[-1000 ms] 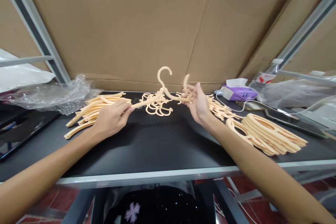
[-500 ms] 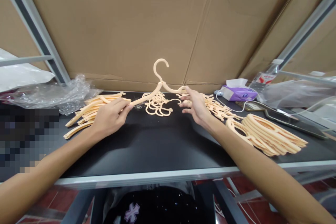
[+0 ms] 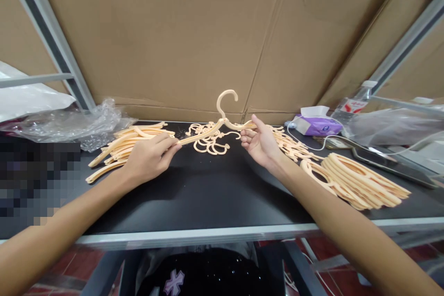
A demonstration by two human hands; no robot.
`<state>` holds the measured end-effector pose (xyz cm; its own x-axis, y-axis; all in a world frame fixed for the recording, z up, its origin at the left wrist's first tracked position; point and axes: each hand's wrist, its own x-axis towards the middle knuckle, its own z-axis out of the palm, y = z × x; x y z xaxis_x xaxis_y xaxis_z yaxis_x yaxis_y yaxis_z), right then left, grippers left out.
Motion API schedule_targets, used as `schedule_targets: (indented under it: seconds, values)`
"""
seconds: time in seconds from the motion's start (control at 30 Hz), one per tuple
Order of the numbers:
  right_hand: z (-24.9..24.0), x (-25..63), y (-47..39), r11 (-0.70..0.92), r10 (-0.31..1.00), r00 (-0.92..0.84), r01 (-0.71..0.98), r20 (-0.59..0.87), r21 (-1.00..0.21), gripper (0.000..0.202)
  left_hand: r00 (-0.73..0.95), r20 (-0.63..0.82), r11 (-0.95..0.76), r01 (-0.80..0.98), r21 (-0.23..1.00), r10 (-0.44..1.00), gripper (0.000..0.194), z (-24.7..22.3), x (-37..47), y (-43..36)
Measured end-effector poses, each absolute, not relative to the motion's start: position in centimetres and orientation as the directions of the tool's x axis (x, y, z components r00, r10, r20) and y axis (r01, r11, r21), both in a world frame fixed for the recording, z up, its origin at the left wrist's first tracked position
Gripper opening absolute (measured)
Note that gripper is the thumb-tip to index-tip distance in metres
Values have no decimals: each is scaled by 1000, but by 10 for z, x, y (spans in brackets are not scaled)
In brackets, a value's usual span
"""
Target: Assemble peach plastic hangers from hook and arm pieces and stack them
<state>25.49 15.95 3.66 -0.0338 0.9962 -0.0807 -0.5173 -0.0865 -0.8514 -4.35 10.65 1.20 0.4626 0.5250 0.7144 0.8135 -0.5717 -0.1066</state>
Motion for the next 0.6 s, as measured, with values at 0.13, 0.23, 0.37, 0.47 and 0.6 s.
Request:
schedule_targets:
  seconds: [0.13,0.23,0.37,0.47,0.6]
  values:
    - [35,253,160,-65,998,-29,-531,-58,-845,35,426,718,-573,818,-46,550,26,12,-42,106]
    - [36,253,160,-22,1000,6,-548,-30,-836,37,411,742,-577,816,-40,530,20,14,-42,107]
    - [39,257,162,24,996,81,-573,-28,-820,39,437,846,-483,837,-258,306,23,19,-42,102]
    - [41,260,162,65,992,126,-602,-14,-796,36,607,769,-577,708,-408,201,9,22,-36,94]
    - [46,263,160,67,989,142,-630,-29,-774,35,695,621,-747,615,-252,363,16,16,-25,90]
